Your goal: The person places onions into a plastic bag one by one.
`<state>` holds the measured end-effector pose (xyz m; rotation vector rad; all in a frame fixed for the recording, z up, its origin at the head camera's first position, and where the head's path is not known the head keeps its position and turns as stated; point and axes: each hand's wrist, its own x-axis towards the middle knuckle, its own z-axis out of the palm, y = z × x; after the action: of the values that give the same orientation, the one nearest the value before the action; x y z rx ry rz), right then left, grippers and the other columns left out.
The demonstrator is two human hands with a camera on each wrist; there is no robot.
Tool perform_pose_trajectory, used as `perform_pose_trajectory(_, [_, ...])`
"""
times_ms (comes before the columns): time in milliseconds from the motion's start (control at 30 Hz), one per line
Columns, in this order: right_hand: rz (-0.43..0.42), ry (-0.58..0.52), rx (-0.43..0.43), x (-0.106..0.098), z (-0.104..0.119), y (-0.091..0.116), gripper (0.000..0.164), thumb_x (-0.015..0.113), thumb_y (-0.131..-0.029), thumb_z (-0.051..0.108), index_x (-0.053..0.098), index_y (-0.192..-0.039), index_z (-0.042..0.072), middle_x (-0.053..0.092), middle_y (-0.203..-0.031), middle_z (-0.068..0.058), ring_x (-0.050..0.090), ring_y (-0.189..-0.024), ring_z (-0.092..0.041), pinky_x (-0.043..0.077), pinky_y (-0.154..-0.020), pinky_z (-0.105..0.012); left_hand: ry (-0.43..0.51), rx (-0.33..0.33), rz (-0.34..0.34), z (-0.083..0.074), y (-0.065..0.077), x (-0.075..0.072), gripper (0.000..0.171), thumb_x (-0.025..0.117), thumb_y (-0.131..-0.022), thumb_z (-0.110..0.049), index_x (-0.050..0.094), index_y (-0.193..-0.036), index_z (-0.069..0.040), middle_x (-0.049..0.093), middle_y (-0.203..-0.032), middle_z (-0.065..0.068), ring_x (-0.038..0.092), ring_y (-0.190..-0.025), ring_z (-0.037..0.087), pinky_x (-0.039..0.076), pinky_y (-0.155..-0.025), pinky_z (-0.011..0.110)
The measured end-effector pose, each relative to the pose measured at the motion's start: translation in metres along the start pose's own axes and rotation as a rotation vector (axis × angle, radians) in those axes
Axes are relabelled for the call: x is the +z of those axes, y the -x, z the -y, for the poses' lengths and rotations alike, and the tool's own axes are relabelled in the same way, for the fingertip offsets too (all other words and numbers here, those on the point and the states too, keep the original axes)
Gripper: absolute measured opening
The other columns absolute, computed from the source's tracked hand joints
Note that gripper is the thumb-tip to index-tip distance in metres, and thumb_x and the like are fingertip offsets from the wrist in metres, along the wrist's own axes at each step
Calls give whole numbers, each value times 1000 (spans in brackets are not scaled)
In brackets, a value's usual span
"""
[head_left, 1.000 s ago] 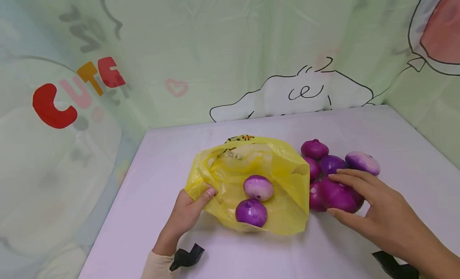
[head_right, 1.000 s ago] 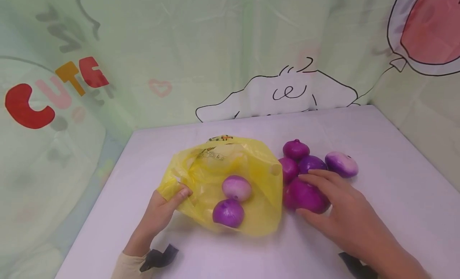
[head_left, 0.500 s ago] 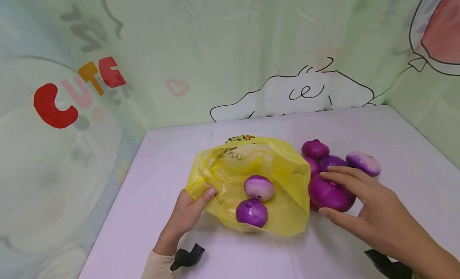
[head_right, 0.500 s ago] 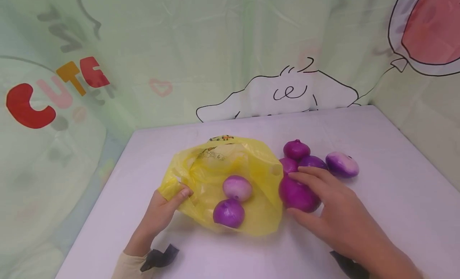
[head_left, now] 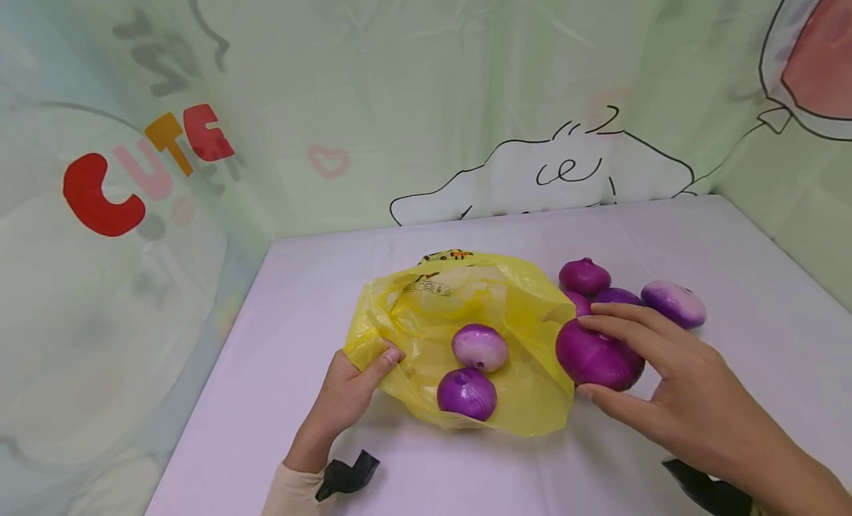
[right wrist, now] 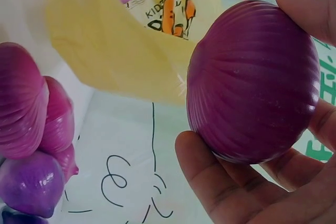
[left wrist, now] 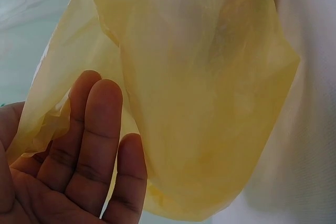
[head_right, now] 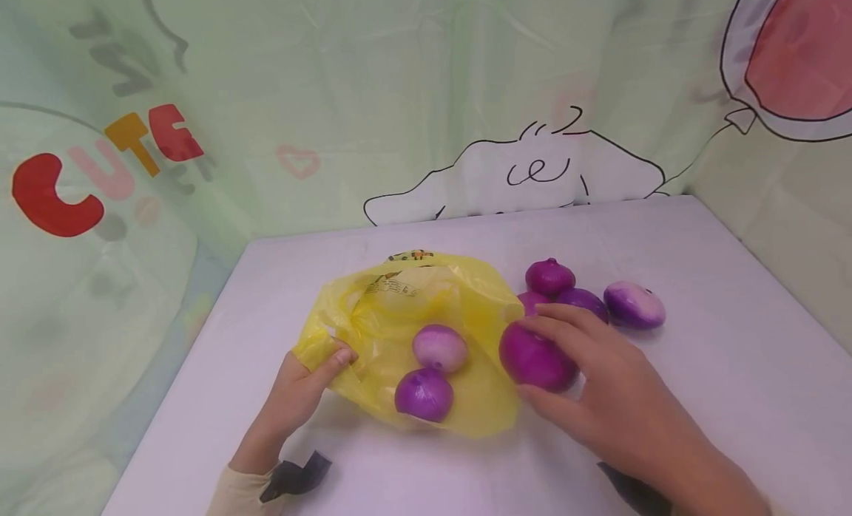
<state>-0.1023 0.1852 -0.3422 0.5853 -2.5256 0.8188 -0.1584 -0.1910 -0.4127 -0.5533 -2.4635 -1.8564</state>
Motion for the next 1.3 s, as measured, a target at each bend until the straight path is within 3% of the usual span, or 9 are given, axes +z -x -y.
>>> perform_pose_trajectory(400, [-10,-51,-88,0,11,-9,83,102,-57,15,70,-133,22,63,-139,-1,53,-126,-8,36,-97,-1,-3,7,-2,0,0,0,15,61,-106,-11,69,-104,1,66,-93,9,64,-82,12,56,-73,28])
perform_pose_trajectory(700, [24,-43,-86,1,22,-15,78,101,-62,18,69,-133,25,62,-141,-2,61,-122,-27,36,-93,0,-4,10,0,1,0,0,14,61,-106,-11,69,-104,1,66,-93,11,64,-82,13,56,-73,28])
perform_pose_trajectory(900, [41,-56,-83,5,29,-21,75,100,-65,19,69,-133,27,63,-138,0,62,-120,-24,42,-87,0,-5,8,-3,1,0,0,14,61,-106,-11,69,-103,1,66,-93,10,63,-82,13,56,-73,28])
perform_pose_trajectory(1100, [27,-101,-145,14,30,-28,75,100,-64,16,70,-132,23,64,-133,0,64,-113,-24,46,-81,-3,-8,-3,-7,1,0,1,15,61,-106,-12,69,-104,1,67,-94,11,64,-83,13,56,-74,28])
perform_pose_trajectory(1300, [36,-100,-194,23,33,-37,70,97,-67,16,70,-132,21,65,-132,-2,66,-112,-24,44,-88,-4,-16,-11,-13,0,0,0,15,61,-106,-12,69,-104,1,68,-94,11,64,-83,13,56,-74,27])
